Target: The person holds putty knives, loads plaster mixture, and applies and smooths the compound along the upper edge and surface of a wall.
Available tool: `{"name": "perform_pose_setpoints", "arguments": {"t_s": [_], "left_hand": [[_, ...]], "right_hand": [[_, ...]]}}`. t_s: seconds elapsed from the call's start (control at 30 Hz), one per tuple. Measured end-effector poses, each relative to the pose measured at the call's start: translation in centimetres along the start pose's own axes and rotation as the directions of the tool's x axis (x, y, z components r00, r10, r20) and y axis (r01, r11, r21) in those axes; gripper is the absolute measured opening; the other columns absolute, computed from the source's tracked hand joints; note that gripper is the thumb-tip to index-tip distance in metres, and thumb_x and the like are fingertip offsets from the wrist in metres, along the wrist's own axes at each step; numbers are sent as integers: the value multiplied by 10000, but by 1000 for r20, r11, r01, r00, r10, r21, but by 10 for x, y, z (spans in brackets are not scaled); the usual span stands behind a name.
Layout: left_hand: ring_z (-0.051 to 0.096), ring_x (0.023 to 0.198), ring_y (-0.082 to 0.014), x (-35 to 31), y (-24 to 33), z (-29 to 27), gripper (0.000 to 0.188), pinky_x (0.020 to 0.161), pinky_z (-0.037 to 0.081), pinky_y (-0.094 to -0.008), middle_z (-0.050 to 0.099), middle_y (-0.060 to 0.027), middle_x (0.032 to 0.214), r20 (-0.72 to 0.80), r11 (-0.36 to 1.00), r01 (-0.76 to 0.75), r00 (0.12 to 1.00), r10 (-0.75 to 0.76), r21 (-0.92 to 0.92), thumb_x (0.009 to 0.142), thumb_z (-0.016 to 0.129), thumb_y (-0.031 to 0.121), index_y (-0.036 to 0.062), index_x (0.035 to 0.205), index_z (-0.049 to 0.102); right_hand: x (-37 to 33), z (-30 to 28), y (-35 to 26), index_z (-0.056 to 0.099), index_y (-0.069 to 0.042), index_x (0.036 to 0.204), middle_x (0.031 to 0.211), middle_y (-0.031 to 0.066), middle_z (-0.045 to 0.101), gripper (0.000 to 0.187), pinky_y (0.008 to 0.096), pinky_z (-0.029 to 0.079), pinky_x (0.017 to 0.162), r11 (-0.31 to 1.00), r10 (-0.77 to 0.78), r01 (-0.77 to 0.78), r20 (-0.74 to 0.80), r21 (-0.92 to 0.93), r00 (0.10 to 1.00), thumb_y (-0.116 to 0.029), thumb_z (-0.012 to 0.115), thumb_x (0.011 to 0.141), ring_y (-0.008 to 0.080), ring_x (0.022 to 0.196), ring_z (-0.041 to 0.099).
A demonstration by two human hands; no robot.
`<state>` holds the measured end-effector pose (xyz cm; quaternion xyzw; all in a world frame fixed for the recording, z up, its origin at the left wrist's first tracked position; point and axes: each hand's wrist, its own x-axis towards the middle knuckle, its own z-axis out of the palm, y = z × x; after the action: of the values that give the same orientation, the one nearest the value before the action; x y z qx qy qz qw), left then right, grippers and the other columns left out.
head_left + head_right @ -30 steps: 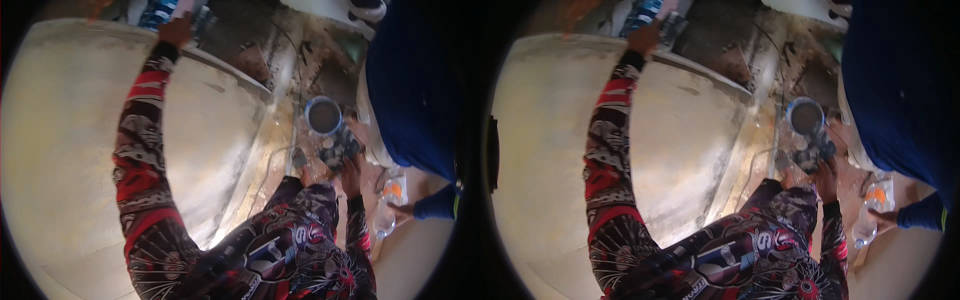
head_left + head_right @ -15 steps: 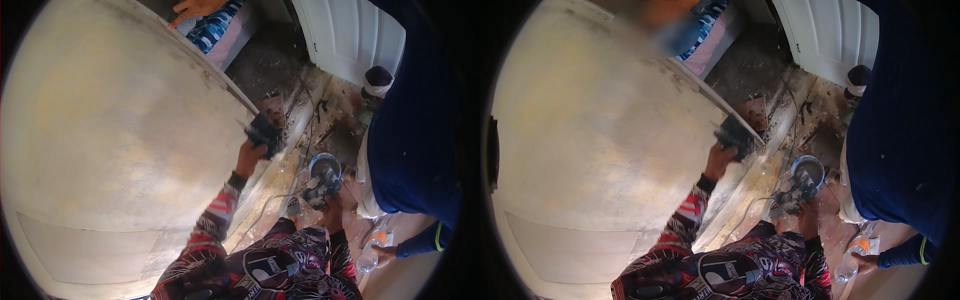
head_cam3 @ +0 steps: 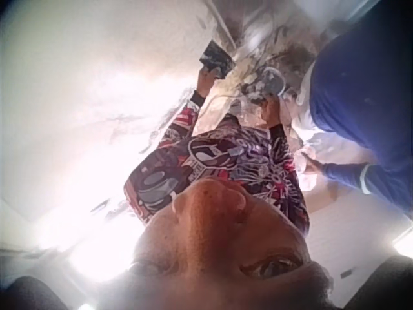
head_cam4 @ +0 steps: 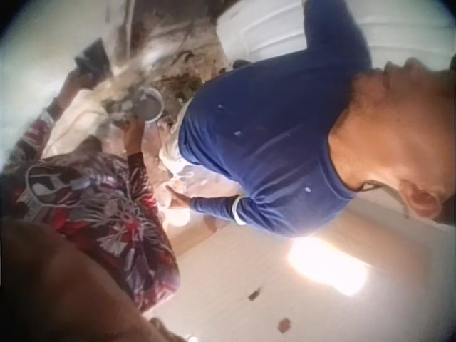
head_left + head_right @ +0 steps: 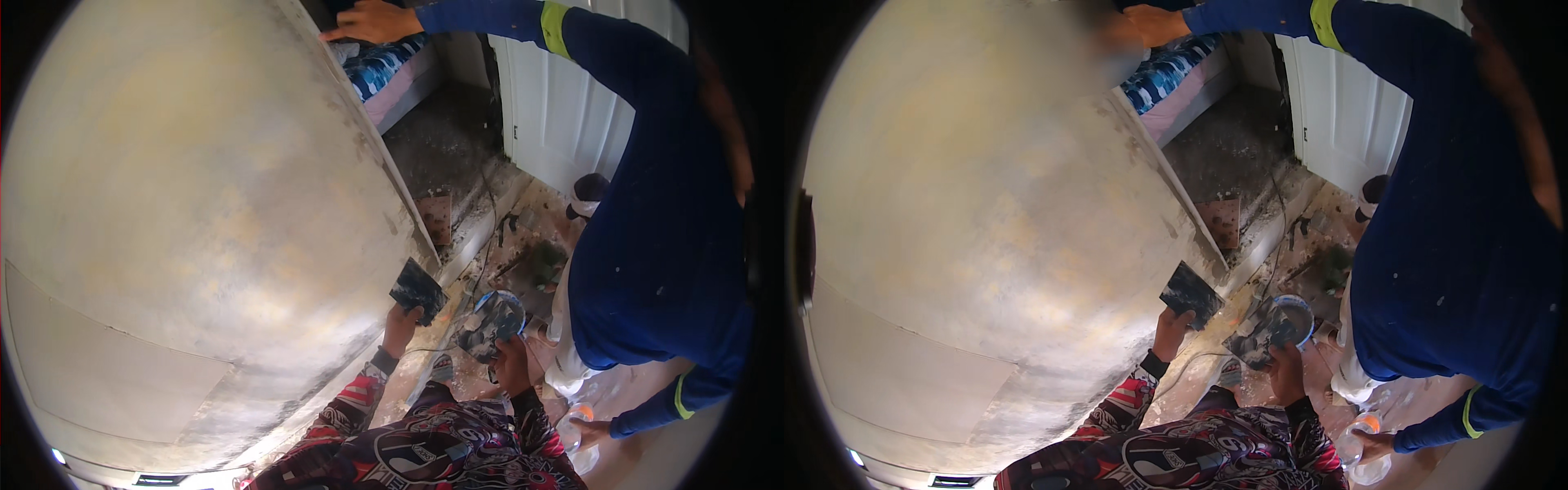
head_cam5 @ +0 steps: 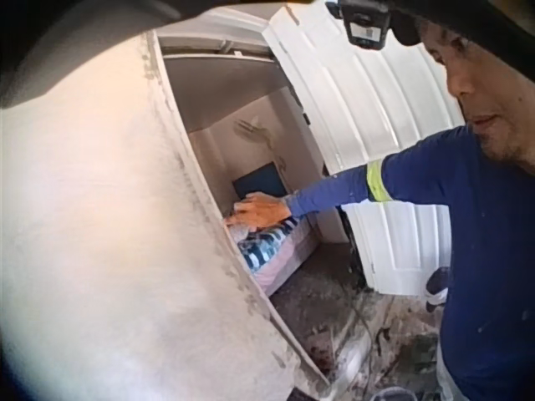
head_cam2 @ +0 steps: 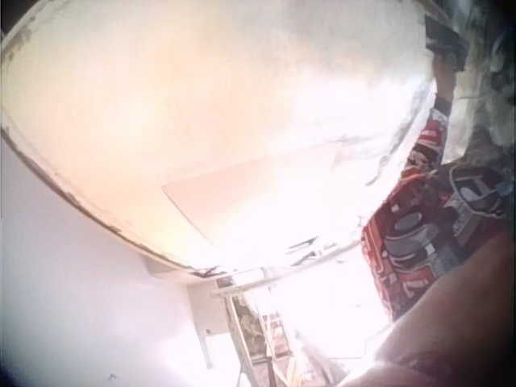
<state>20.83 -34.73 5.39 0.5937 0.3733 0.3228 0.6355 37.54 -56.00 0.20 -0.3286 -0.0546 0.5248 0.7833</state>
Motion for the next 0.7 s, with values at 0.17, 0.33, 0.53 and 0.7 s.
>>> {"name": "perform_pose_setpoints", "arguments": {"t_s": [0.17,0.33,0.53,0.7], "left_hand": [[596,685,-93,-19,-28,3,189,602,486,-272,652,-25,806,-70,997,11,998,-6,72,967,594,162,-4,1048,636],[550,671,-74,-42,-25,9,216,593,459,-267,631,-11,800,-64,986,9,998,1,165,979,585,195,6,1069,640],[560,686,-71,-60,-27,13,203,605,503,-266,594,12,797,-99,988,52,994,-38,142,980,588,200,17,1056,632],[596,731,-82,-64,-55,-1,186,633,577,-282,583,14,845,-87,992,58,995,-48,114,980,587,186,24,1063,620]], "right_hand": [[-2,-4,-1,532,-54,1234,1111,87,633,320,408,597,785,998,40,-39,-9,48,999,-96,531,917,242,982,672],[-10,-8,-7,533,-62,1225,1105,78,633,308,405,596,781,998,52,-52,4,24,999,-99,536,920,234,975,672],[-13,-12,-12,536,-71,1215,1097,68,632,293,402,595,776,997,74,-74,13,9,997,-104,542,923,225,966,672],[-12,-11,-14,537,-80,1206,1091,59,631,281,400,595,772,996,86,-86,26,3,996,-108,547,926,218,959,671]]}}
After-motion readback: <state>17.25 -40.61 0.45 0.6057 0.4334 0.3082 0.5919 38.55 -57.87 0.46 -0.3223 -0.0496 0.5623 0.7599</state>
